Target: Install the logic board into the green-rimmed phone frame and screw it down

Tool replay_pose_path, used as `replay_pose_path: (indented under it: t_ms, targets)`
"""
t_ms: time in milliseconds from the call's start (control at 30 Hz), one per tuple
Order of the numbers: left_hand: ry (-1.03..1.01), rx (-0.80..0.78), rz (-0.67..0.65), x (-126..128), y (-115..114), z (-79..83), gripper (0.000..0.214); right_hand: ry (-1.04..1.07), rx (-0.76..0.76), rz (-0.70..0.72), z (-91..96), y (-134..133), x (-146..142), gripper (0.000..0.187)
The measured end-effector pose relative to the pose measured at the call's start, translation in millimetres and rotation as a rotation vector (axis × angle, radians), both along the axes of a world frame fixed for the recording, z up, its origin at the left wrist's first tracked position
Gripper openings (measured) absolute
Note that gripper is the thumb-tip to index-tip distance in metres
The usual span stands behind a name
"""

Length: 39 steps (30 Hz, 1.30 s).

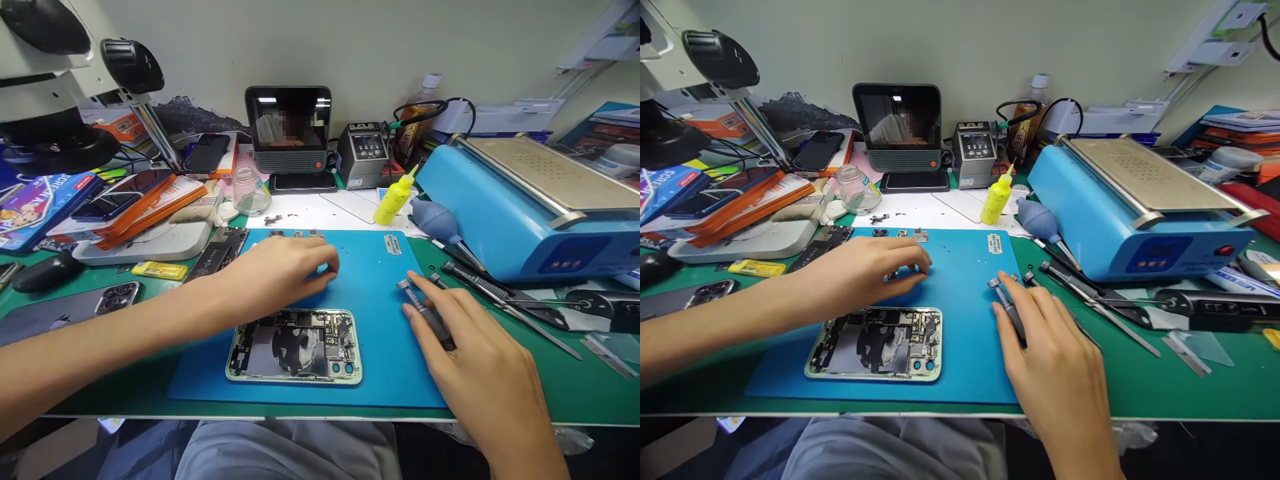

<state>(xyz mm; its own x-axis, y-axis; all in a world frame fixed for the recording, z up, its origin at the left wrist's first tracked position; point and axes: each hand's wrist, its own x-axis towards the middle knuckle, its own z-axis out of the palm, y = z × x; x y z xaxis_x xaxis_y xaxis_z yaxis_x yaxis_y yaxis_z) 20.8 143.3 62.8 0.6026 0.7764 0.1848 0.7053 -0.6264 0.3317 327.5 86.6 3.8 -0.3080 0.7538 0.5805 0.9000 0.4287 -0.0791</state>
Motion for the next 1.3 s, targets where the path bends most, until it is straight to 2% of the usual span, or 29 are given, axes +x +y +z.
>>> replay_pose_path:
  t_ms: [267, 500, 600, 700, 833, 900, 1000, 1067, 1167, 1300]
  targets:
    - [0.124, 0.044, -0.097, 4, -1, -17.8, 0.02, 0.038, -0.021, 0.043, 1.1, -1, 1, 0.022]
    - [0.074, 0.109, -0.132, 0, 1, -22.5, 0.012, 0.065, -0.038, 0.059, 4.8, -2, 1, 0.022]
    - [0.02, 0.146, -0.119, -6, -1, -20.2, 0.022, 0.102, -0.042, 0.065, 4.0, -5, 1, 0.02]
    - [-0.015, 0.207, -0.106, -11, -14, -12.4, 0.033, 0.18, -0.024, 0.028, 6.6, -8, 3, 0.021]
    - [-0.002, 0.277, -0.111, -13, -52, -4.8, 0.028, 0.247, 0.003, -0.114, 16.5, -5, 17, 0.026]
    - [0.005, 0.291, -0.075, -13, -71, -8.3, 0.035, 0.202, -0.031, -0.147, 20.3, 3, 25, 0.034]
    - [0.013, 0.303, -0.031, -15, -90, -20.9, 0.04, 0.112, -0.115, -0.134, 20.9, 15, 32, 0.054]
    - [0.013, 0.308, -0.015, -16, -95, -29.7, 0.039, 0.071, -0.151, -0.132, 19.4, 19, 32, 0.065]
    - [0.026, 0.292, -0.035, -16, -98, -37.1, 0.037, 0.044, -0.168, -0.151, 18.2, 20, 27, 0.068]
    - [0.052, 0.277, -0.078, -6, -100, -39.1, 0.062, 0.068, -0.167, -0.137, 20.4, 18, 22, 0.059]
